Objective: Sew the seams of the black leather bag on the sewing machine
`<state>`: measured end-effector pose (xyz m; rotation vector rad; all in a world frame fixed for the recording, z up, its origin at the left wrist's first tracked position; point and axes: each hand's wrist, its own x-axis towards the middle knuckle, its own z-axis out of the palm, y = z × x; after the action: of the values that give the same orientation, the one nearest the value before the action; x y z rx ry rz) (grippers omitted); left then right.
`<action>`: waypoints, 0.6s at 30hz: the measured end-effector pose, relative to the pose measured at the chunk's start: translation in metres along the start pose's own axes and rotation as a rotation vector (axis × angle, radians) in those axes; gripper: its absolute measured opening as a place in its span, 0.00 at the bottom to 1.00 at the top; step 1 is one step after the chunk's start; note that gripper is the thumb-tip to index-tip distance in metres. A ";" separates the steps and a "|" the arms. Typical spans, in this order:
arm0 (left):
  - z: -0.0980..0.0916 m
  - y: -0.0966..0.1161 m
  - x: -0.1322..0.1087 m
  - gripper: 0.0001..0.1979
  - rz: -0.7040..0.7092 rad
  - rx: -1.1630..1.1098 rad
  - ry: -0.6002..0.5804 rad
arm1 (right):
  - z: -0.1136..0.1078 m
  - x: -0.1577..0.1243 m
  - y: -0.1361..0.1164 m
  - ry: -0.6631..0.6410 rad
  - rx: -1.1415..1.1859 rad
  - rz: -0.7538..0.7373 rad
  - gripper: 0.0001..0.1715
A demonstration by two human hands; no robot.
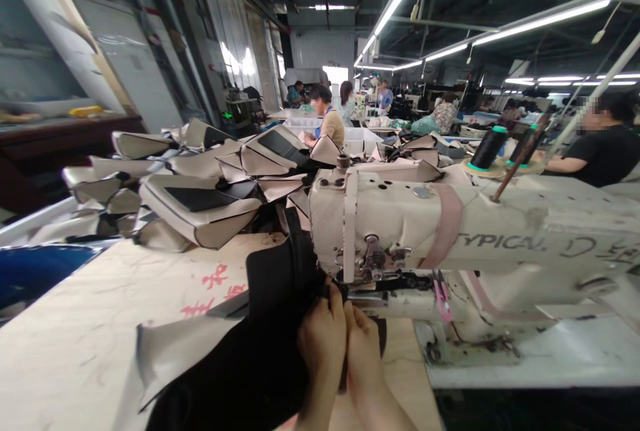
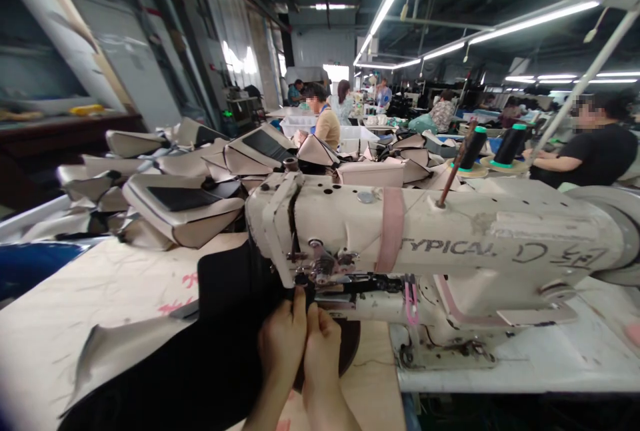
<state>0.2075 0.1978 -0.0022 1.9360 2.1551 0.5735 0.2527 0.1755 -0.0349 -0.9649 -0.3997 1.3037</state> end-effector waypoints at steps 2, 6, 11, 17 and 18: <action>0.003 -0.005 0.004 0.24 0.076 0.082 -0.008 | -0.001 0.000 0.001 -0.006 -0.021 -0.015 0.22; 0.000 -0.009 0.010 0.25 0.087 0.090 -0.043 | -0.001 0.003 0.009 0.064 -0.098 -0.036 0.25; -0.004 -0.013 0.012 0.28 0.022 -0.027 -0.102 | -0.004 0.007 0.015 0.168 -0.297 -0.179 0.26; -0.001 -0.019 0.011 0.23 0.051 -0.058 -0.118 | -0.004 0.005 0.005 0.150 -0.386 -0.194 0.28; -0.003 -0.017 0.011 0.23 0.044 -0.056 -0.125 | -0.004 0.005 0.005 0.147 -0.382 -0.178 0.28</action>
<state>0.1892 0.2073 -0.0050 1.9398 2.0041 0.5002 0.2536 0.1789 -0.0421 -1.3045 -0.6198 1.0054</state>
